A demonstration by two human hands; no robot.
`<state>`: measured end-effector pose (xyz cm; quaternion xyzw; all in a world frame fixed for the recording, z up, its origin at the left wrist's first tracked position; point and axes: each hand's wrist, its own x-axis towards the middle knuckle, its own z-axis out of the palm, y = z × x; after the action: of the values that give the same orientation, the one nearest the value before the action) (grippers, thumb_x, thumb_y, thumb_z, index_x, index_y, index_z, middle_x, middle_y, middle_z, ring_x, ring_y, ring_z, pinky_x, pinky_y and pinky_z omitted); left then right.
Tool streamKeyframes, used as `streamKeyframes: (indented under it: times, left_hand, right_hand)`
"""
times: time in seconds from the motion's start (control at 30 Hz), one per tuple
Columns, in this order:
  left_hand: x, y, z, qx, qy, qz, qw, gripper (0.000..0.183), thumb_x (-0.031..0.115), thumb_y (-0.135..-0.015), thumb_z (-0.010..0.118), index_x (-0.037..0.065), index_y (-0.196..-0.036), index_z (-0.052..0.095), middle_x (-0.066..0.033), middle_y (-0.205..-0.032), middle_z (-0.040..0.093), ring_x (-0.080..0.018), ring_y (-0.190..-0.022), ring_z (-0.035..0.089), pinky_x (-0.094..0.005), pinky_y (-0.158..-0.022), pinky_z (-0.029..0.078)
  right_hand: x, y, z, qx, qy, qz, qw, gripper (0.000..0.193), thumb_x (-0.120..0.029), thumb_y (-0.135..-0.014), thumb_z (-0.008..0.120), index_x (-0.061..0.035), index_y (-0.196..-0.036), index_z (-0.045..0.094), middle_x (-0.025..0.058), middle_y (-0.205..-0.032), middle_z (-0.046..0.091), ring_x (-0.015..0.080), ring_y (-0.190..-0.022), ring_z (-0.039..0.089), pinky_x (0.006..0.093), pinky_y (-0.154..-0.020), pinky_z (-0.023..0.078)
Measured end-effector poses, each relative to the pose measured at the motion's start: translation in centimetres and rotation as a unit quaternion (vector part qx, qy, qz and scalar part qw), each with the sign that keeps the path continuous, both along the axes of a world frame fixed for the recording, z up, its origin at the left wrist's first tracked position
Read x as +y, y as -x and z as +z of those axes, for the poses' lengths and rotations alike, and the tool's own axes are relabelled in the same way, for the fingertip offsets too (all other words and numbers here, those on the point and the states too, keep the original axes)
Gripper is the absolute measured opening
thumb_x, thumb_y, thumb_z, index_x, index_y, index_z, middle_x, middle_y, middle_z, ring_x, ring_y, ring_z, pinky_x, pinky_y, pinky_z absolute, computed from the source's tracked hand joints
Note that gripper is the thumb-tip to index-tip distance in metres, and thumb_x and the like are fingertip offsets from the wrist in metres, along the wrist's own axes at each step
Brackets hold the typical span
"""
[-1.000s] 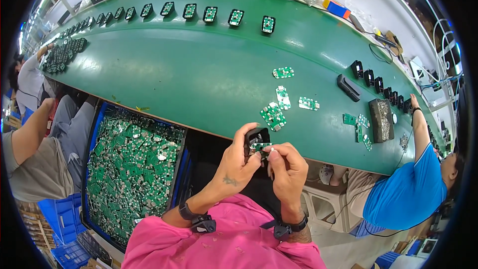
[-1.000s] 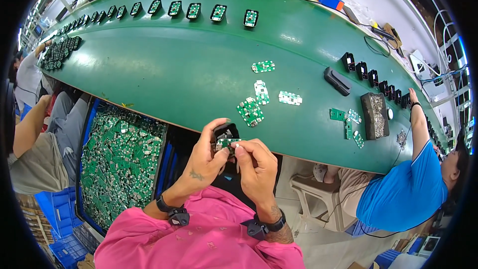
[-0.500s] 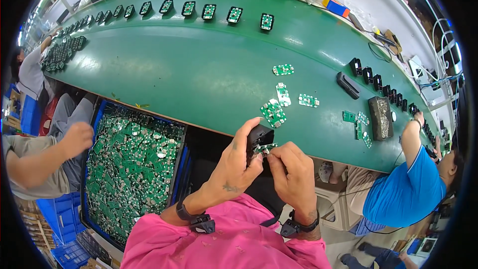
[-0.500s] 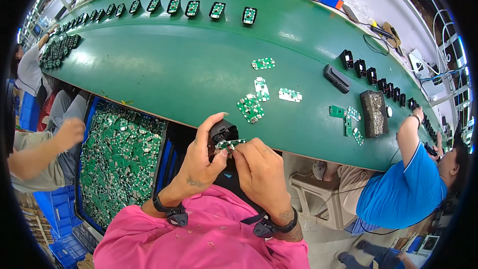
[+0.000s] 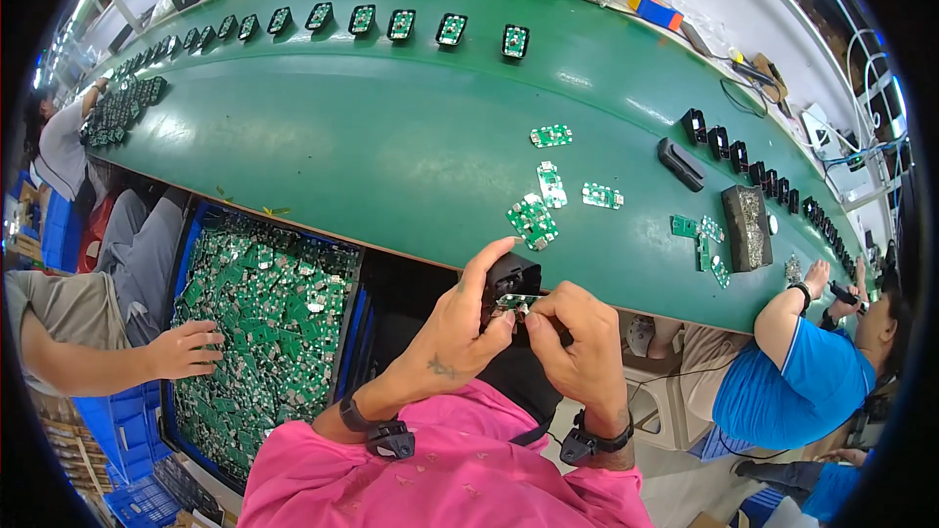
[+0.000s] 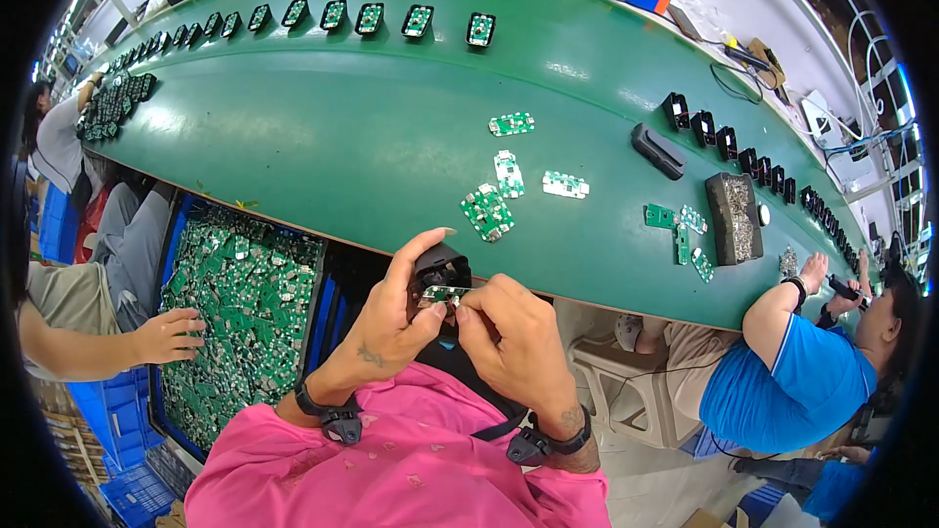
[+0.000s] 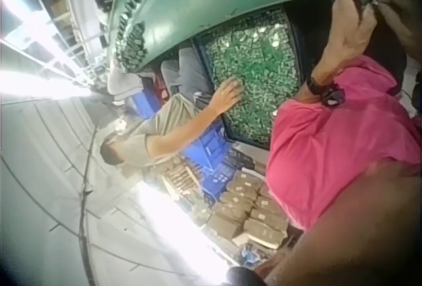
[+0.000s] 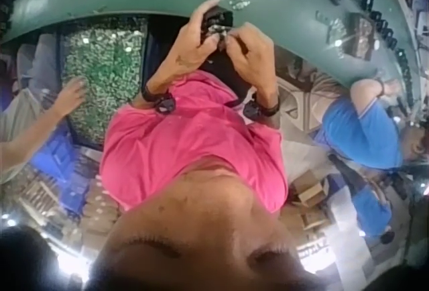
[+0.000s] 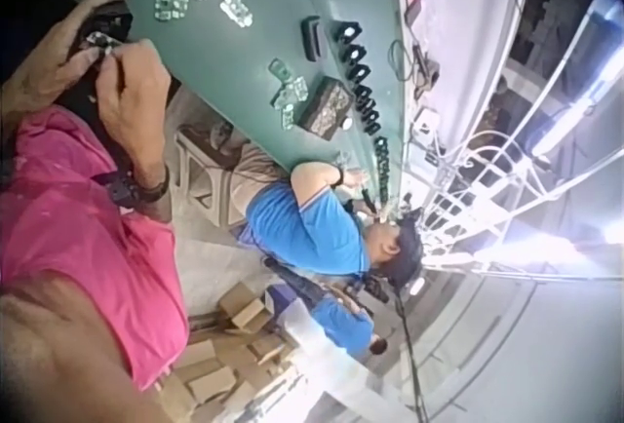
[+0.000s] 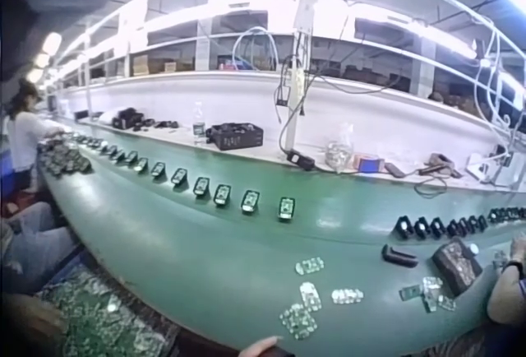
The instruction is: Assembling electronic components by manually placing PCB boards into plastic housing units on a factory production line.
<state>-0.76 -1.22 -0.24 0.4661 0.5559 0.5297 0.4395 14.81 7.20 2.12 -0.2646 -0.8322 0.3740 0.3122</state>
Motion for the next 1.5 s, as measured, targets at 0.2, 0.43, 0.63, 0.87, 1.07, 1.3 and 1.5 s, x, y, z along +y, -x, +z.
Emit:
streamKeyframes:
  times: [0.2,0.43,0.63,0.87,1.07,1.3,1.5]
  left_hand:
    - [-0.1,-0.2,-0.2,-0.011,0.004,0.001,1.0,0.067,-0.001,-0.088,0.05,0.004,-0.151,0.026,-0.0056,-0.107,0.054,-0.0094,-0.085,0.053,-0.0248,-0.078,0.048]
    - [-0.1,-0.2,0.3,-0.01,0.027,0.006,1.0,0.067,0.0,-0.088,0.05,0.003,-0.151,0.026,-0.0047,-0.104,0.054,-0.009,-0.08,0.051,-0.0245,-0.074,0.047]
    - [-0.1,-0.3,0.2,0.015,0.002,0.005,1.0,0.068,0.003,-0.088,0.051,0.003,-0.15,0.026,-0.0044,-0.101,0.055,-0.0092,-0.079,0.05,-0.0249,-0.073,0.046]
    - [0.2,-0.5,-0.4,0.12,-0.036,0.014,0.992,0.071,0.001,-0.085,0.052,0.002,-0.15,0.025,-0.0141,-0.101,0.056,-0.0189,-0.08,0.055,-0.0316,-0.078,0.048]
    - [0.4,-1.4,-1.3,0.195,-0.076,0.045,0.977,0.071,0.0,-0.086,0.053,0.001,-0.151,0.023,-0.0181,-0.1,0.057,-0.023,-0.076,0.057,-0.0337,-0.075,0.05]
    - [-0.2,-1.0,0.6,-0.043,0.021,0.02,0.999,0.073,0.004,-0.09,0.051,0.001,-0.154,0.015,-0.0104,-0.101,0.056,-0.0134,-0.079,0.053,-0.0291,-0.075,0.047]
    - [-0.2,-1.2,0.7,-0.033,-0.002,0.013,0.999,0.074,-0.002,-0.089,0.049,0.002,-0.155,0.016,-0.0073,-0.116,0.052,-0.007,-0.083,0.048,-0.0228,-0.072,0.045]
  right_hand:
    - [0.0,-0.1,-0.4,0.004,-0.001,0.002,1.0,0.005,0.0,-0.08,0.065,-0.0006,-0.079,0.06,0.0074,-0.069,0.054,0.019,-0.055,0.052,0.0312,-0.051,0.04]
    - [0.1,-0.3,-0.8,-0.002,0.008,-0.003,1.0,0.005,0.0,-0.08,0.065,-0.0002,-0.078,0.061,0.0073,-0.068,0.054,0.0191,-0.054,0.052,0.0312,-0.051,0.04]
    - [0.2,-0.4,-0.9,0.003,0.011,0.007,1.0,0.005,0.0,-0.08,0.065,0.0,-0.078,0.061,0.0071,-0.068,0.054,0.0185,-0.053,0.051,0.0313,-0.05,0.039]
    - [0.4,-0.7,-0.6,-0.024,0.021,0.016,0.999,0.004,-0.001,-0.08,0.065,0.0001,-0.078,0.061,0.0076,-0.067,0.053,0.0197,-0.054,0.052,0.032,-0.05,0.039]
    - [-0.5,-0.2,-1.5,-0.016,-0.04,-0.026,0.999,0.005,-0.002,-0.081,0.066,0.0001,-0.081,0.061,0.0095,-0.069,0.055,0.0244,-0.058,0.054,0.034,-0.053,0.04]
    - [-0.3,-0.8,0.2,0.007,0.042,-0.023,0.999,0.005,-0.001,-0.084,0.065,-0.0001,-0.081,0.061,0.0068,-0.069,0.055,0.0182,-0.057,0.051,0.0309,-0.053,0.038]
    - [-0.1,-1.3,0.7,0.005,0.056,-0.006,0.998,0.005,-0.001,-0.083,0.066,0.0001,-0.082,0.062,0.0064,-0.07,0.056,0.0172,-0.058,0.051,0.0297,-0.054,0.039]
